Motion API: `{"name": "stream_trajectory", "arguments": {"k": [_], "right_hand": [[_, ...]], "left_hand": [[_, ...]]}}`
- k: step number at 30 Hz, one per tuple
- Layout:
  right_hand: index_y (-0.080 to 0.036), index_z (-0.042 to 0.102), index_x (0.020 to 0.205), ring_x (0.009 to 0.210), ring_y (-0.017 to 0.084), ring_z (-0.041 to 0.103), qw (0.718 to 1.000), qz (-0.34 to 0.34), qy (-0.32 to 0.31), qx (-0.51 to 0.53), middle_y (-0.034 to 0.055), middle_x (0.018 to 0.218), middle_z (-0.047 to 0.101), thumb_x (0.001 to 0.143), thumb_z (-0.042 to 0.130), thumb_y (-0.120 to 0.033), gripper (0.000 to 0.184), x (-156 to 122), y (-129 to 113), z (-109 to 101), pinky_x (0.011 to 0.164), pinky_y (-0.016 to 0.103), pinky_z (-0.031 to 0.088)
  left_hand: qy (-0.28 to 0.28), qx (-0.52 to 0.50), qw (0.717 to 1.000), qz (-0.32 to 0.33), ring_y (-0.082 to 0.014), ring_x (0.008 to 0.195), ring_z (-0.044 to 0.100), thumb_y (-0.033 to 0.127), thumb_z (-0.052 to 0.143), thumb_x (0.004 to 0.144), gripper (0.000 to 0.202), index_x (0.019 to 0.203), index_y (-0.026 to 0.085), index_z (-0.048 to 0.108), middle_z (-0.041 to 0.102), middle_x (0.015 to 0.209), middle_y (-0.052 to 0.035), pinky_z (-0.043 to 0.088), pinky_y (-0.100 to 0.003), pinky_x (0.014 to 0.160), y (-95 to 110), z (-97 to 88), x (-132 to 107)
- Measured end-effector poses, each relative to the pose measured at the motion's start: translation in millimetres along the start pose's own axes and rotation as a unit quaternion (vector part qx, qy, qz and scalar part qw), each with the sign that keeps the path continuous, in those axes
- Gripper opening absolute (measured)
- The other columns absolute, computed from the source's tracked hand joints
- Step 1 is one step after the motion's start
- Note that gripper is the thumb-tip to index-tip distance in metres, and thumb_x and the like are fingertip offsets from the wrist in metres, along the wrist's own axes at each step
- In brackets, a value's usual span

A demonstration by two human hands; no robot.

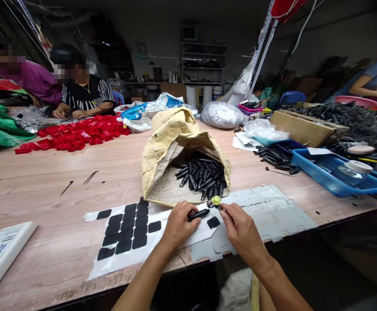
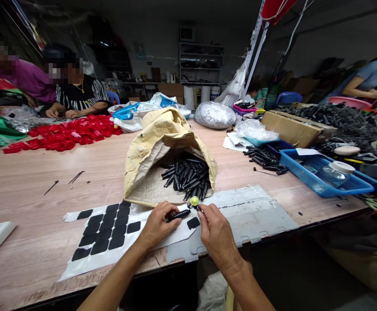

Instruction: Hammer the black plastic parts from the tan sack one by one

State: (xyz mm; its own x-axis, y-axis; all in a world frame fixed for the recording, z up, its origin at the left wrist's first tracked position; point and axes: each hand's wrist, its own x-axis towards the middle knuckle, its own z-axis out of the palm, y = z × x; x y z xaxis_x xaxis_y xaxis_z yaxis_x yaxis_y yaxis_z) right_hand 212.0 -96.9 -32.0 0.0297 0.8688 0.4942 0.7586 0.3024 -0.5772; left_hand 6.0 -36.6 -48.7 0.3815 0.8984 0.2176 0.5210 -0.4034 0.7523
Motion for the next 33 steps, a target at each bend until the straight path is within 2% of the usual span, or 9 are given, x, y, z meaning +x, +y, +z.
{"name": "stream_trajectory", "arguments": {"k": [4, 10, 15, 19, 21, 23, 26, 30, 33], "right_hand": [[-0.02, 0.064, 0.122, 0.093, 0.02, 0.065, 0.999, -0.026, 0.029, 0.005, 0.0087, 0.098, 0.066, 0.102, 0.044, -0.023, 0.028, -1.4, -8.4, 2.9, 0.085, 0.032, 0.051], [-0.021, 0.066, 0.121, 0.088, 0.02, 0.065, 0.998, -0.019, -0.025, -0.055, 0.0079, 0.093, 0.065, 0.102, 0.042, -0.022, 0.03, -5.7, -12.3, 11.6, 0.081, 0.032, 0.052], [-0.021, 0.061, 0.129, 0.091, 0.021, 0.064, 0.999, -0.038, -0.005, -0.021, 0.0103, 0.099, 0.065, 0.102, 0.043, -0.022, 0.032, -4.9, -22.8, 11.8, 0.085, 0.034, 0.052], [-0.022, 0.065, 0.123, 0.088, 0.02, 0.065, 0.998, -0.029, -0.053, -0.024, 0.0083, 0.096, 0.066, 0.102, 0.042, -0.021, 0.031, -7.5, -23.4, 17.0, 0.082, 0.033, 0.052], [-0.022, 0.066, 0.121, 0.088, 0.019, 0.065, 0.998, -0.018, -0.049, -0.025, 0.0076, 0.095, 0.067, 0.102, 0.043, -0.022, 0.03, -6.9, -17.8, 15.9, 0.082, 0.032, 0.052], [-0.022, 0.066, 0.122, 0.09, 0.02, 0.065, 0.999, -0.006, -0.017, -0.038, 0.0076, 0.097, 0.068, 0.102, 0.044, -0.025, 0.03, -4.2, -8.4, 9.9, 0.084, 0.032, 0.051], [-0.022, 0.067, 0.121, 0.094, 0.02, 0.065, 0.995, 0.023, 0.035, -0.091, 0.0074, 0.101, 0.069, 0.101, 0.046, -0.027, 0.029, 0.7, 12.5, -5.1, 0.085, 0.033, 0.05], [-0.023, 0.07, 0.115, 0.088, 0.02, 0.064, 0.971, 0.081, 0.086, -0.209, 0.0063, 0.101, 0.069, 0.097, 0.05, -0.029, 0.028, 1.2, 49.5, -20.3, 0.074, 0.032, 0.046], [-0.022, 0.071, 0.111, 0.084, 0.021, 0.058, 0.947, 0.086, 0.099, -0.292, 0.0072, 0.094, 0.068, 0.094, 0.053, -0.027, 0.026, -1.7, 73.3, -21.1, 0.071, 0.034, 0.042]], "left_hand": [[0.001, -0.01, 1.0, -0.009, -0.0216, 0.09, 0.058, 0.014, 0.07, 0.076, 0.015, 0.089, 0.021, 0.07, 0.065, 0.089, -0.0027, 0.044, -0.033, 0.081, 1.5, -0.2, 1.5], [0.002, -0.009, 1.0, -0.007, -0.0212, 0.087, 0.057, 0.013, 0.071, 0.075, 0.016, 0.089, 0.021, 0.07, 0.065, 0.087, -0.0023, 0.044, -0.032, 0.078, -0.4, 1.0, 2.0], [0.007, -0.014, 1.0, 0.004, -0.0218, 0.09, 0.058, 0.014, 0.07, 0.077, 0.016, 0.092, 0.021, 0.071, 0.066, 0.089, -0.0029, 0.044, -0.032, 0.08, -2.9, 2.2, 1.4], [0.007, -0.004, 1.0, 0.008, -0.0224, 0.091, 0.058, 0.014, 0.07, 0.077, 0.015, 0.09, 0.021, 0.071, 0.066, 0.088, -0.0031, 0.044, -0.033, 0.081, -3.2, 2.6, 2.0], [0.004, 0.0, 1.0, 0.008, -0.0226, 0.091, 0.059, 0.016, 0.071, 0.079, 0.012, 0.09, 0.021, 0.071, 0.067, 0.088, -0.0034, 0.045, -0.033, 0.082, -2.9, 1.8, 2.3], [-0.001, 0.0, 1.0, 0.011, -0.0229, 0.092, 0.059, 0.022, 0.069, 0.084, 0.009, 0.093, 0.02, 0.071, 0.067, 0.089, -0.0041, 0.045, -0.034, 0.083, -2.7, 0.2, 2.3], [-0.012, -0.003, 1.0, 0.014, -0.0227, 0.093, 0.059, 0.033, 0.057, 0.096, 0.019, 0.096, 0.021, 0.072, 0.068, 0.093, -0.0048, 0.045, -0.036, 0.085, -2.5, -3.0, 1.8], [-0.019, 0.009, 1.0, 0.01, -0.022, 0.092, 0.059, 0.038, 0.042, 0.104, 0.033, 0.093, 0.022, 0.069, 0.066, 0.092, -0.0042, 0.045, -0.036, 0.085, -2.1, -4.9, 1.0], [-0.019, 0.029, 0.999, 0.01, -0.0218, 0.09, 0.057, 0.039, 0.037, 0.106, 0.039, 0.086, 0.021, 0.065, 0.064, 0.09, -0.0041, 0.045, -0.036, 0.083, -2.4, -4.1, 0.9]]}}
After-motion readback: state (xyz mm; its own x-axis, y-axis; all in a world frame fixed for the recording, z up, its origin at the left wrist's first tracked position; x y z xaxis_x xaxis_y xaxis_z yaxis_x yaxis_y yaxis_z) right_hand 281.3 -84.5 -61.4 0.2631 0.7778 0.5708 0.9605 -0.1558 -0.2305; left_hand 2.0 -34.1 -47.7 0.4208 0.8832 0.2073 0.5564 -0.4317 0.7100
